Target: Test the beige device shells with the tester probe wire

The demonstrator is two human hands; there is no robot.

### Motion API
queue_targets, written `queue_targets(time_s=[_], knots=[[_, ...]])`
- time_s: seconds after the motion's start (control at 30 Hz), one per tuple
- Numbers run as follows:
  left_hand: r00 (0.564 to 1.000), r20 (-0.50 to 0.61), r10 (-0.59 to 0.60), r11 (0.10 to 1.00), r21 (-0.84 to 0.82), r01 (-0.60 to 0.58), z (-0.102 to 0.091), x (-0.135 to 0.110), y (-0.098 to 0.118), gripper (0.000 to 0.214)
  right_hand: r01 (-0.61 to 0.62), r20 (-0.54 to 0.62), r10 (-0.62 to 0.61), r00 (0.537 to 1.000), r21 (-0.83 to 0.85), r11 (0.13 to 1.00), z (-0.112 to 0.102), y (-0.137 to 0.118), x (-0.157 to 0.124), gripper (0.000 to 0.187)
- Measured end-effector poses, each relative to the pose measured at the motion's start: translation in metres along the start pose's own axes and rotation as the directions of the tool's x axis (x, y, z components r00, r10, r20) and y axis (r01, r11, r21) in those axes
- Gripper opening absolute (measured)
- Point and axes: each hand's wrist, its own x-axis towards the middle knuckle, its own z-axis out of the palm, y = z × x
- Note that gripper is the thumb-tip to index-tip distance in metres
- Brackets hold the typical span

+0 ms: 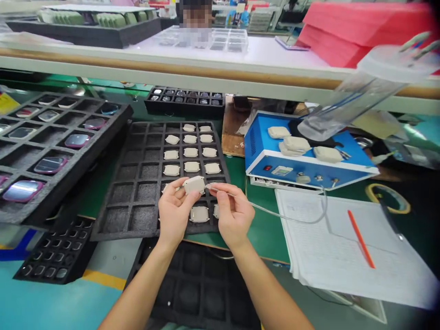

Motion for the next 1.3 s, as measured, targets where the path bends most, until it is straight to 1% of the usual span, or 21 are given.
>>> queue_targets(time_s=[0.3, 0.57, 0.7, 0.87, 1.17, 1.3], knots=[[0.996, 0.038, 0.081, 0.993, 0.085, -0.084, -0.005, -0.002, -0.011, 0.043, -0.007, -0.013, 0.006, 1.0, -0.059, 0.998, 0.0, -0.003, 0.003, 0.015], [0.995, 0.045, 0.091, 0.989, 0.11, -0.095, -0.005, -0.003, -0.011, 0.04, -0.02, -0.031, 0.019, 0.999, -0.037, 0.999, 0.001, -0.003, 0.002, 0.013], [0.995, 0.041, 0.089, 0.987, 0.132, -0.093, -0.005, -0.003, -0.011, 0.042, -0.023, -0.036, 0.021, 0.999, -0.057, 0.998, 0.001, -0.003, 0.002, 0.014], [0.994, 0.058, 0.089, 0.989, 0.111, -0.095, -0.006, -0.004, -0.011, 0.041, -0.015, -0.03, 0.014, 0.999, -0.043, 0.999, 0.001, -0.003, 0.002, 0.014], [0.987, 0.072, 0.146, 0.986, 0.067, -0.151, -0.006, -0.003, -0.012, 0.037, 0.02, -0.017, -0.019, 1.0, 0.004, 1.0, 0.002, -0.001, 0.003, 0.013], [0.986, 0.065, 0.151, 0.985, 0.073, -0.156, -0.006, -0.003, -0.013, 0.037, 0.016, -0.006, -0.016, 1.0, 0.017, 1.0, 0.001, 0.0, 0.002, 0.014]])
